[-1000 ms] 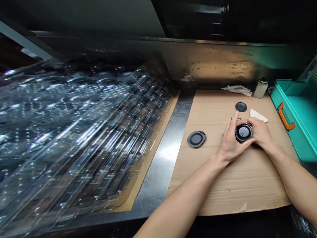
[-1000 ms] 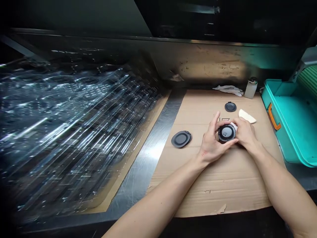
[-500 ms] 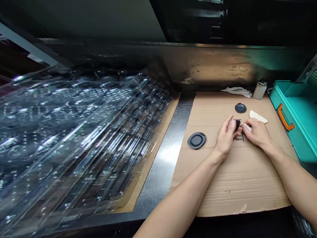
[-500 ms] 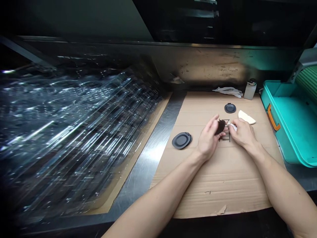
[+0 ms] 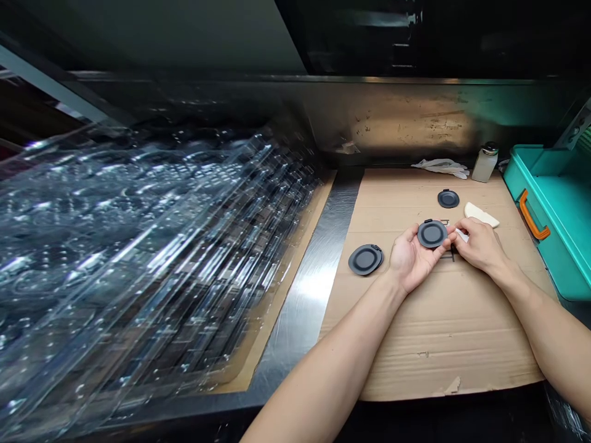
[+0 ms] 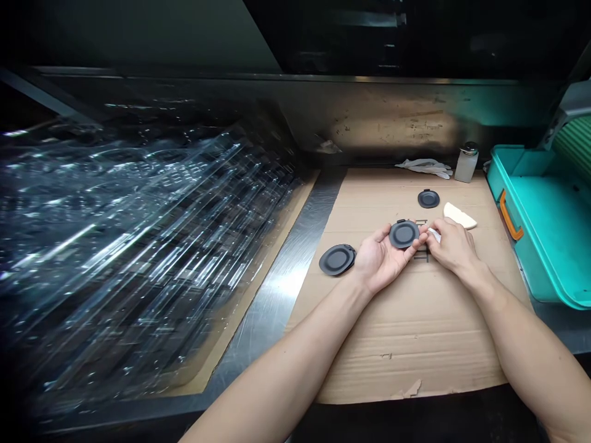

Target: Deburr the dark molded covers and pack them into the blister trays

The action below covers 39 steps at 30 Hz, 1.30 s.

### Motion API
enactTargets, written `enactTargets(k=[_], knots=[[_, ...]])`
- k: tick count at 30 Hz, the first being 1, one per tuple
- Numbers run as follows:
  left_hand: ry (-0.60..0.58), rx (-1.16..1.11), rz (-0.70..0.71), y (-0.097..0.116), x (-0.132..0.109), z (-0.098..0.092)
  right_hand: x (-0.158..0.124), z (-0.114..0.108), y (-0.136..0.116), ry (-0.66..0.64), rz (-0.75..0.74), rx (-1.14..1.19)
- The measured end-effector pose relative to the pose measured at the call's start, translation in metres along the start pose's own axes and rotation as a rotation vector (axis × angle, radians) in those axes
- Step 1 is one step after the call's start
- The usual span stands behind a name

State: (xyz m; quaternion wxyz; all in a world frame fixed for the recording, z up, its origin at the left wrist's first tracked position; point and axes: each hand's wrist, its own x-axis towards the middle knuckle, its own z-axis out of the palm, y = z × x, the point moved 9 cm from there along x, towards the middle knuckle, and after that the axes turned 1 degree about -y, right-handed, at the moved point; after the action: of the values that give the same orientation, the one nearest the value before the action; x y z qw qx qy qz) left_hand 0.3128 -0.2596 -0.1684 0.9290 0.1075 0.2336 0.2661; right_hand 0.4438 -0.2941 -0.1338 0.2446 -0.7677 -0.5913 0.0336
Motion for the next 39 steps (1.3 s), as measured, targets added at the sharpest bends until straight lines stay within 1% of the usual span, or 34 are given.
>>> enactTargets(k=[5, 11, 13, 15, 19, 21, 24, 28, 31, 35, 37, 39], knots=[[0.055, -0.051, 0.018, 0.002, 0.0, -0.002, 0.0, 0.0, -0.004, -0.009, -0.034, 0.003], [0.054, -0.038, -0.017, 0.0, -0.001, -0.001, -0.002, 0.005, -0.007, -0.085, -0.071, -0.103], [0.041, -0.02, -0.021, 0.0, -0.001, 0.001, -0.002, 0.006, -0.008, -0.086, -0.086, -0.102], [0.035, -0.004, -0.026, 0.0, -0.002, 0.001, -0.001, 0.002, -0.009, -0.037, -0.104, -0.08], [0.042, 0.024, -0.028, -0.001, -0.002, 0.0, -0.001, -0.013, -0.014, 0.116, -0.13, 0.015], [0.044, 0.037, -0.028, -0.002, -0.001, 0.0, -0.001, -0.019, -0.018, 0.149, -0.139, 0.084], [0.048, 0.067, -0.027, -0.003, 0.0, -0.001, -0.001, -0.024, -0.021, 0.147, -0.137, 0.17], [0.06, 0.229, -0.013, -0.005, 0.001, -0.005, 0.001, -0.027, -0.023, 0.092, -0.136, 0.284], [0.017, 0.422, 0.034, -0.008, 0.002, -0.004, 0.001, -0.026, -0.026, 0.039, -0.171, 0.319], [-0.024, 0.623, 0.116, -0.011, 0.003, -0.002, -0.002, -0.021, -0.035, 0.015, -0.268, 0.243], [-0.034, 0.691, 0.142, -0.012, 0.004, -0.003, -0.005, -0.02, -0.04, 0.032, -0.312, 0.172], [-0.04, 0.746, 0.151, -0.014, 0.005, -0.003, -0.006, -0.02, -0.042, 0.063, -0.324, 0.094]])
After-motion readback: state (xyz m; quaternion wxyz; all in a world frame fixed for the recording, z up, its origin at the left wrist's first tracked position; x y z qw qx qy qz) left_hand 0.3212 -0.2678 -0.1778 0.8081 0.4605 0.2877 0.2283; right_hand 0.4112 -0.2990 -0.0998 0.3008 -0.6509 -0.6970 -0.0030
